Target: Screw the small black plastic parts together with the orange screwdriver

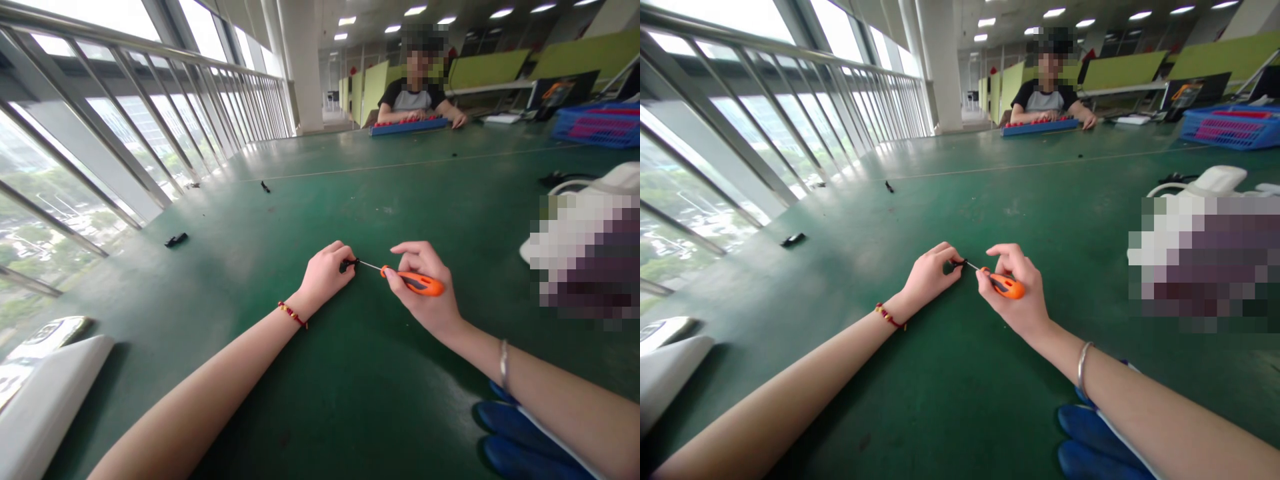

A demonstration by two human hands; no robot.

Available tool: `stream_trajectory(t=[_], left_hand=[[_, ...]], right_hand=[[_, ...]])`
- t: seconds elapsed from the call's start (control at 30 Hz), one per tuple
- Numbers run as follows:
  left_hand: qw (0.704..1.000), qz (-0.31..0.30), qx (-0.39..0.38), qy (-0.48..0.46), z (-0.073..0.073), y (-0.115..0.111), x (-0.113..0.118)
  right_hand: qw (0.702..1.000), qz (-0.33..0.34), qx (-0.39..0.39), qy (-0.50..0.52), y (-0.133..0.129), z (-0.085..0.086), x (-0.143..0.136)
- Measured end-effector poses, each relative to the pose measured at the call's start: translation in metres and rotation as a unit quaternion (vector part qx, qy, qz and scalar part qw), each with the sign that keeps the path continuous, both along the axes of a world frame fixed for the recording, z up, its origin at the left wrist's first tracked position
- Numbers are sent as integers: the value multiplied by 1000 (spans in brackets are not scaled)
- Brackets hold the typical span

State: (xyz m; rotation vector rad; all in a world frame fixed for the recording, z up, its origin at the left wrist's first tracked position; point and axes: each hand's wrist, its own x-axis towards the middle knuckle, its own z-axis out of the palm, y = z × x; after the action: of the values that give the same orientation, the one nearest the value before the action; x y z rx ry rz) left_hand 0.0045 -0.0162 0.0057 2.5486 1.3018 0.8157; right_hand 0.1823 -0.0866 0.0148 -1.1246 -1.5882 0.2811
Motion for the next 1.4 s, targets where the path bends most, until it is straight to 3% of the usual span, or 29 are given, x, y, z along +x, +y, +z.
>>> stream_trajectory(t=[0.1,0.27,0.47,0.67,0.87,1.07,1.27,1.4], left_hand=[[1000,3,-2,0,0,0,0],[1000,10,1,2,0,0,0],[1000,6,4,-4,0,-1,0],[1000,9,5,-2,-1,0,0],[1000,3,7,-8,-1,0,0],[1000,4,6,-8,-2,1,0],[1000,6,8,-3,-1,1,-1],[1000,12,8,-4,0,1,0]], right_hand=[[1000,-1,-14,-22,-1,0,0],[997,-20,75,17,1,-2,0],[1000,-5,-12,-25,-1,-1,0],[997,-20,74,14,0,0,-1],[999,-20,11,-33,2,-3,2],[996,-32,85,-6,3,-5,2],[999,-32,18,-41,3,-4,2],[997,-37,59,-29,2,-4,1]])
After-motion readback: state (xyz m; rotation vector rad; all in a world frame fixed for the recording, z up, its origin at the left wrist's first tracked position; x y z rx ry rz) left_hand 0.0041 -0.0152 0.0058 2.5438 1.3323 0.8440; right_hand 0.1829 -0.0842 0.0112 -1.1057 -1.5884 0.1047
